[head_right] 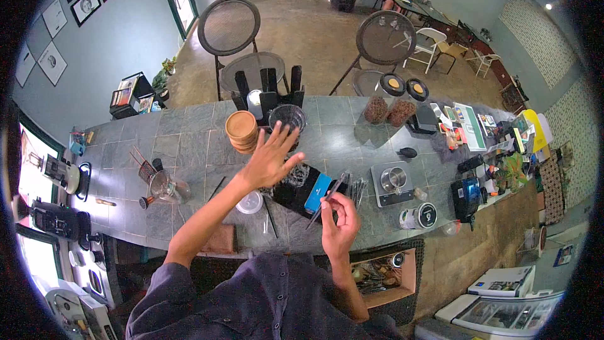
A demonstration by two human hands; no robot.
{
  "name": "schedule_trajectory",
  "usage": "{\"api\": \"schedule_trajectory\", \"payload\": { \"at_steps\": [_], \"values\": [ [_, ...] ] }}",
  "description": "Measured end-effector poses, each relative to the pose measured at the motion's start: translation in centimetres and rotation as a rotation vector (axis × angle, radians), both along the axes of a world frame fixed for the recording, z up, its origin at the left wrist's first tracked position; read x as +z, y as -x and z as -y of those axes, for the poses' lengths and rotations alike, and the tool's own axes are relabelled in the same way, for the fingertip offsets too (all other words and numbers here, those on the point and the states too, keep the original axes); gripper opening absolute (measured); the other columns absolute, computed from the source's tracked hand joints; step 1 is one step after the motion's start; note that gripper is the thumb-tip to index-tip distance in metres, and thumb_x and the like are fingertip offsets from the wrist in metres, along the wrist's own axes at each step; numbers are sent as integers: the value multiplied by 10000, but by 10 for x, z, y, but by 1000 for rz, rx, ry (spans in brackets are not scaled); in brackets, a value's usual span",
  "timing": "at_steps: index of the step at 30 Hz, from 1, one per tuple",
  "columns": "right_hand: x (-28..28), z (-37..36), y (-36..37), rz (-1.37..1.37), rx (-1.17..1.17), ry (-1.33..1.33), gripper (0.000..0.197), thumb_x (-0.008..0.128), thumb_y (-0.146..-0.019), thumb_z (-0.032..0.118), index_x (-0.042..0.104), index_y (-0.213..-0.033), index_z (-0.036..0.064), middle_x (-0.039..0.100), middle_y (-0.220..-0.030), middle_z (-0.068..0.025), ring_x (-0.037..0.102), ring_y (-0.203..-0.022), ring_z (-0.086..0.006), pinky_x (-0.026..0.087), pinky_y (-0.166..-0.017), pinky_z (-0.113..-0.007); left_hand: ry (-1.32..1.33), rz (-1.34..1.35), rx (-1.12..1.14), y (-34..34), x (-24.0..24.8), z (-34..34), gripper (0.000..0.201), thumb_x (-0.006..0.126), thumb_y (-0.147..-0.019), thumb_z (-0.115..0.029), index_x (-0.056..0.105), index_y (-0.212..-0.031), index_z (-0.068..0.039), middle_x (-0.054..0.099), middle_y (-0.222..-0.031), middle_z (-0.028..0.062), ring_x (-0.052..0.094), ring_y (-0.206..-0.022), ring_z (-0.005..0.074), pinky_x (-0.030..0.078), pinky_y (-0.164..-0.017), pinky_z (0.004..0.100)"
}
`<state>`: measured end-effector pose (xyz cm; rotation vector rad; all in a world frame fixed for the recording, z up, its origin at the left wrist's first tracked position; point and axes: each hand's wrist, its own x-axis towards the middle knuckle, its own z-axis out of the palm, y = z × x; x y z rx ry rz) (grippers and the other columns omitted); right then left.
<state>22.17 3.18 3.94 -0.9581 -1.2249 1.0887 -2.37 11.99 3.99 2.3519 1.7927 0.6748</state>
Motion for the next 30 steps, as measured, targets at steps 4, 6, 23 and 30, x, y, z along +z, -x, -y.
{"api": "schedule_trajectory", "payload": {
  "at_steps": [4,6,23,30],
  "values": [
    [3,2,-3,-2,-18,-24,248,686,-1018,-21,636,-1260,-43,723,-1130,-110,696,-1051,-147,541,-967,-296,-98,-33,38,-7,21,2,821,461,-1080,-608,354,-1656,-33,354,-1693,260,207,-1624,438,133,-1260,705],
    [3,2,-3,-3,-26,-29,249,686,-1017,-22,636,-1260,-43,723,-1130,-111,694,-1051,-145,540,-969,-297,-184,10,-67,-22,39,10,848,458,-1067,-643,367,-1652,-37,379,-1681,252,240,-1614,431,150,-1257,704],
    [12,-2,-18,-83,-106,-85,177,707,-992,-53,604,-1132,-16,693,-1194,-126,681,-1073,-153,552,-971,-307,-235,-121,24,-70,57,46,770,504,-1055,-591,451,-1603,-52,437,-1649,225,295,-1597,400,122,-1277,680],
    [-2,1,-7,80,-19,-76,191,708,-981,-68,622,-1143,-14,714,-1138,-115,699,-1044,-155,559,-914,-291,-419,794,310,-23,-19,110,1107,852,-860,-380,208,-1688,-26,321,-1707,238,255,-1609,389,182,-1294,599]
  ]
}}
